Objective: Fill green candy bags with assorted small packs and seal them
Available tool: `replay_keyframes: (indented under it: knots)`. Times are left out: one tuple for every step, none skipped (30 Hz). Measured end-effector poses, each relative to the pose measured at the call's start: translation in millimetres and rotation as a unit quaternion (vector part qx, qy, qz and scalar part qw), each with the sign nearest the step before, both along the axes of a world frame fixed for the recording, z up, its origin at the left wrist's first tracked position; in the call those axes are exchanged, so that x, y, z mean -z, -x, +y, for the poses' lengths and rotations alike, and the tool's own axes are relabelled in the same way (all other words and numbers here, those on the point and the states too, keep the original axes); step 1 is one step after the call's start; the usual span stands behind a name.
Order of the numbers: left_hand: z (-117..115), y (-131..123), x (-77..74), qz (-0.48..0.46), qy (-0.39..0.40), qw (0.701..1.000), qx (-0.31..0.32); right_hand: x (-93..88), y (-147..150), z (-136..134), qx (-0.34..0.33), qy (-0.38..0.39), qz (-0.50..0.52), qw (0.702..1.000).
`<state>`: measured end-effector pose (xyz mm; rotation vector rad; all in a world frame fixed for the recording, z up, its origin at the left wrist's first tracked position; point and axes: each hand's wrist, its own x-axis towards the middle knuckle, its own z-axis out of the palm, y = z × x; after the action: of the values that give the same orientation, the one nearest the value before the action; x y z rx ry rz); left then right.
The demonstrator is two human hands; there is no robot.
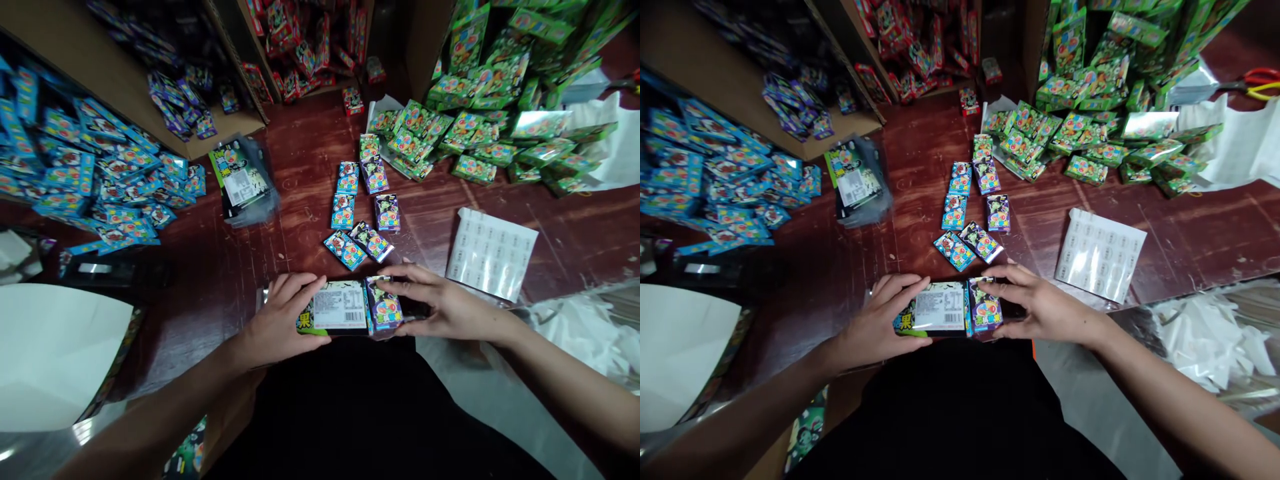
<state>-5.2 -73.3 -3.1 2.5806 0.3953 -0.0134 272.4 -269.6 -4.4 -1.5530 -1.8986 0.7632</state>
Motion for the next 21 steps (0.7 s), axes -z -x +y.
replay_keyframes:
  knots:
    - [-2.5,-0.5,1.4,0.0,-0.002,1.0,-0.009,1.4,1.1,3.6,0.009,-0.009,-0.01,1.0]
    - [-5.5,-0.8,3.1,-0.001,-0.007,1.0,-0.026,2.9,2.7,7.1,0.019,-0.019,-0.02,0.999]
    - [-8.8,-0.9,4.8,-0.004,-0.012,0.999,-0.046,4.4,4.6,10.0,0.029,-0.029,-0.027,0.999]
    - [-11.9,-0.6,6.6,-0.007,-0.018,0.998,-0.064,5.8,6.7,12.1,0.038,-0.035,-0.032,0.998]
    - [-14.5,0.1,8.2,-0.008,-0.022,0.997,-0.076,6.8,8.9,13.2,0.042,-0.039,-0.034,0.998]
    - [-16.5,1.2,9.5,-0.011,-0.025,0.996,-0.083,7.5,11.1,13.2,0.042,-0.038,-0.035,0.998]
    - [-17.8,2.7,10.5,-0.014,-0.029,0.996,-0.084,7.8,13.1,12.4,0.038,-0.038,-0.035,0.998]
    - [-18.1,4.3,11.2,-0.018,-0.036,0.995,-0.087,7.7,15.0,10.9,0.04,-0.037,-0.037,0.998]
    - [-17.8,6.1,11.8,-0.021,-0.044,0.994,-0.095,7.3,16.6,9.2,0.05,-0.036,-0.042,0.997]
    - [-16.9,7.8,12.2,-0.023,-0.053,0.993,-0.106,6.9,18.0,7.7,0.067,-0.038,-0.049,0.996]
    - [-15.6,9.2,12.5,-0.025,-0.063,0.991,-0.117,6.6,19.0,6.8,0.087,-0.041,-0.057,0.994]
    - [-14.1,10.3,12.8,-0.024,-0.072,0.989,-0.127,6.4,19.6,6.6,0.103,-0.043,-0.063,0.992]
    - [-12.6,10.9,13.1,-0.021,-0.077,0.988,-0.13,6.4,19.5,7.3,0.107,-0.044,-0.067,0.991]
    - [-11.3,11.1,13.3,-0.019,-0.078,0.989,-0.125,6.6,18.8,8.9,0.099,-0.042,-0.066,0.992]
    - [-10.2,11.0,13.4,-0.018,-0.075,0.991,-0.112,6.9,17.5,11.1,0.077,-0.037,-0.059,0.995]
    - [-9.2,10.6,13.3,-0.017,-0.066,0.993,-0.094,7.1,15.6,13.6,0.048,-0.029,-0.046,0.997]
    - [-8.4,10.0,13.1,-0.018,-0.054,0.995,-0.076,7.4,13.6,16.1,0.018,-0.021,-0.03,0.999]
    - [-7.9,9.6,12.7,-0.02,-0.041,0.997,-0.063,7.5,11.9,18.3,-0.007,-0.014,-0.012,1.0]
    - [-7.6,9.7,12.2,-0.019,-0.03,0.998,-0.059,7.6,10.9,19.9,-0.019,-0.009,0.005,1.0]
    - [-7.8,10.4,11.5,-0.016,-0.025,0.997,-0.066,7.7,11.2,20.8,-0.012,-0.007,0.018,1.0]
    - [-8.5,12.0,11.2,-0.01,-0.027,0.996,-0.082,8.1,13.1,21.1,0.011,-0.009,0.026,1.0]
